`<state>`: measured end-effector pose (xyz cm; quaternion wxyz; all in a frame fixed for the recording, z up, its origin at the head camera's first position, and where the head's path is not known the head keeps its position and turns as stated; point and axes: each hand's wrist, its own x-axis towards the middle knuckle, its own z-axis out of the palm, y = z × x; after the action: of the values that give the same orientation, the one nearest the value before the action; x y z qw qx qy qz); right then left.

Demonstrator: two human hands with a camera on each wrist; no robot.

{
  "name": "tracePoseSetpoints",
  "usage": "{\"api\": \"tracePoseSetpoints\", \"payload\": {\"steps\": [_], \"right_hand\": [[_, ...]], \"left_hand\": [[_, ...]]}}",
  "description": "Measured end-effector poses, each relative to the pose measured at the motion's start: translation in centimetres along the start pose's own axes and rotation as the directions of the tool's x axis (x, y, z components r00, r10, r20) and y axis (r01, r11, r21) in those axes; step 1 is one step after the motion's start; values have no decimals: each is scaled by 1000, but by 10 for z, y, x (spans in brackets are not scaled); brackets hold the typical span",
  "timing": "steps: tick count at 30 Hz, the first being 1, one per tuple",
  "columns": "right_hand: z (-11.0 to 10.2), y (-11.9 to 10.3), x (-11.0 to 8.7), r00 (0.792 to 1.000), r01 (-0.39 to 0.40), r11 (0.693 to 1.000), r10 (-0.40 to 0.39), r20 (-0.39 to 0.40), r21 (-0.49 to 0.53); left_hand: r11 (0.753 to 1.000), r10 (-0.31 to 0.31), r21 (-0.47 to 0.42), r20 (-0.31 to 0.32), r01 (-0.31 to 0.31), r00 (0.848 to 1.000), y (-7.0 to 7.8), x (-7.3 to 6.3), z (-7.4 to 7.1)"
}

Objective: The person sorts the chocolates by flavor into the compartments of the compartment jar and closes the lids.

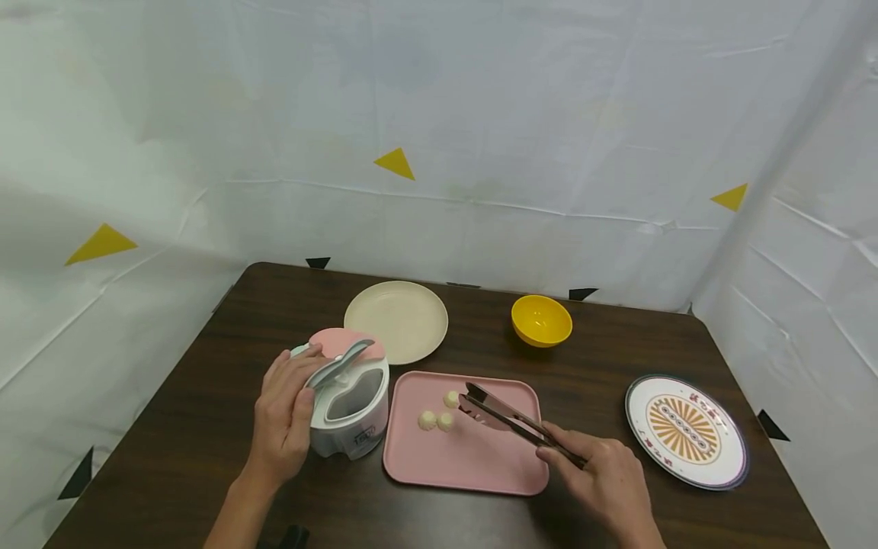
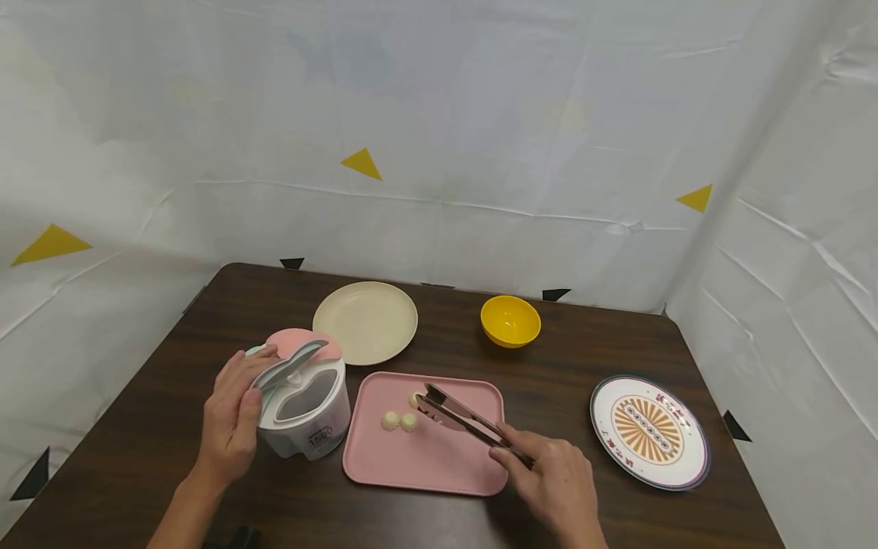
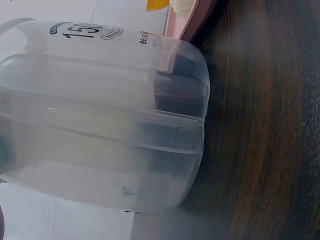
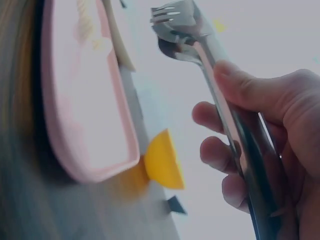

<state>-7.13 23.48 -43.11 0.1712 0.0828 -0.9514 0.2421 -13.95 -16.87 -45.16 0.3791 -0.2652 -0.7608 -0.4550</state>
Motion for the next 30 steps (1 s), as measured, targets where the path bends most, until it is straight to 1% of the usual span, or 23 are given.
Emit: {"api": "tracePoseSetpoints", "payload": {"steps": [3,7,11,16,18,21,22,24,27,30], "right_hand": [[-1,-8,4,995,75,996,-71,-73,49],[1,-22,10,971,196,972,-174,-162,130],[4,-37,17,953,276,936,-238,-187,218],[10,-57,24,937,339,886,-288,-197,317],[13,-64,26,929,363,868,-308,-204,340],[18,-73,30,915,398,845,-338,-220,356],[20,-76,32,906,417,836,-352,-234,356],[23,-81,34,891,446,828,-374,-257,340],[27,-86,36,870,480,824,-402,-286,302],[31,-90,38,867,484,829,-411,-282,281]], "left_hand": [[1000,-1,4,-6,1,1000,0,0,0],[1000,5,4,-14,-5,1000,1,0,0],[1000,11,0,-16,-11,1000,2,1,0],[1000,15,-6,-18,-15,1000,2,2,0],[1000,16,-7,-20,-16,1000,2,1,0],[1000,18,-7,-20,-19,1000,2,2,0],[1000,19,-7,-20,-19,1000,2,2,0],[1000,21,-9,-19,-21,1000,2,2,1],[1000,24,-11,-21,-24,999,2,2,1],[1000,25,-12,-22,-26,999,2,2,1]]}}
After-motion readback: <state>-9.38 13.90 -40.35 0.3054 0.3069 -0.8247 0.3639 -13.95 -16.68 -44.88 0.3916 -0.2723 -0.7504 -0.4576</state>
